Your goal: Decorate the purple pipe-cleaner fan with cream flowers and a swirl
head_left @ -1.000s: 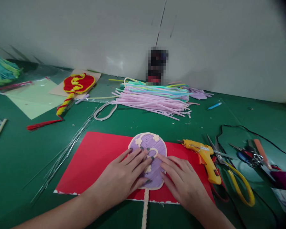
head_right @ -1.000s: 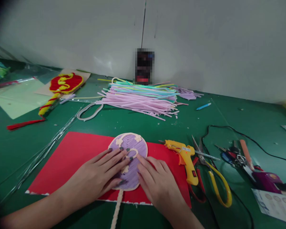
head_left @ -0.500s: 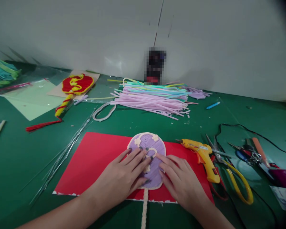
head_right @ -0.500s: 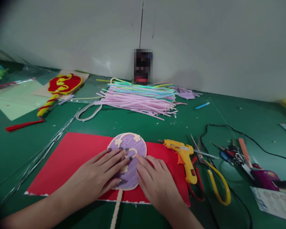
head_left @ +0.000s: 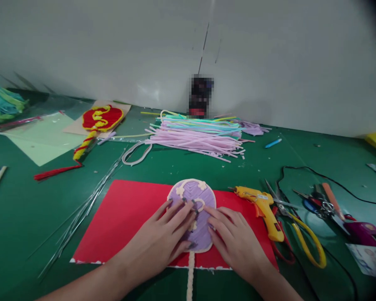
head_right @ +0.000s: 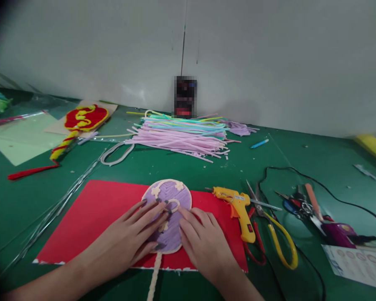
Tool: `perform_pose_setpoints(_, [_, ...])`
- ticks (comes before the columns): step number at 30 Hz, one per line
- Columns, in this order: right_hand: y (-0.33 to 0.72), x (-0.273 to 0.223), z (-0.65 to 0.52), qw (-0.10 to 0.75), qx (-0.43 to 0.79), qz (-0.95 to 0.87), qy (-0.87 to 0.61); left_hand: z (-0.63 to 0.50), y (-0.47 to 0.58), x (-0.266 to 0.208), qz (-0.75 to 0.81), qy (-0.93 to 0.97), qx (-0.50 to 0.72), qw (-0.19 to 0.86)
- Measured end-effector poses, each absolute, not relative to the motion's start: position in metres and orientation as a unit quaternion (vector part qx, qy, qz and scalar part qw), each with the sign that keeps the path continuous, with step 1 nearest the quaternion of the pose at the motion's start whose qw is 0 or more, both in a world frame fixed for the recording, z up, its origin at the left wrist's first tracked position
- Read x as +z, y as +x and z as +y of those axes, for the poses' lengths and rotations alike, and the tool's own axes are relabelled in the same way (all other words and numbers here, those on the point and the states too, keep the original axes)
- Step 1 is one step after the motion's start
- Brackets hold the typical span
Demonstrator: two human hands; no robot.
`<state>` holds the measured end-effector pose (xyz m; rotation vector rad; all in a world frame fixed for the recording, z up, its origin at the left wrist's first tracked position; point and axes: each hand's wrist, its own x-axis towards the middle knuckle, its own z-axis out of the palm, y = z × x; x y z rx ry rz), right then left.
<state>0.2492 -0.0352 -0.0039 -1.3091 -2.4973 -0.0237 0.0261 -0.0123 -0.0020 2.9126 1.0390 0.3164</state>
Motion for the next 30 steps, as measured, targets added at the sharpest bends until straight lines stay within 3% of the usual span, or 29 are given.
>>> perform_pose_setpoints(10, [0.258,0.002,-0.041,0.181,-0.044,-0.862,-0.471,-0.012,0.025,-0.002,0.332,0.938,0.102,0.008])
perform_pose_setpoints(13, [0.282,0.010,-0.048,0.239,-0.109,-0.798,-0.542,-0.011,0.025,0.000,0.331,0.938,0.106,0.013])
perform_pose_setpoints(16, [0.316,0.013,-0.053,0.207,-0.150,-0.683,-0.684,-0.012,0.025,-0.001,0.328,0.938,0.111,0.018])
perform_pose_setpoints(19, [0.345,0.007,-0.052,0.134,-0.101,-0.624,-0.763,-0.012,0.025,-0.004,0.333,0.935,0.119,0.012])
perform_pose_setpoints(23, [0.357,-0.003,-0.049,0.117,-0.017,-0.628,-0.769,-0.012,0.025,-0.004,0.330,0.936,0.116,0.015])
perform_pose_setpoints(30, [0.347,0.003,-0.037,0.116,0.002,-0.646,-0.755,-0.011,0.025,-0.001,0.331,0.937,0.106,0.025])
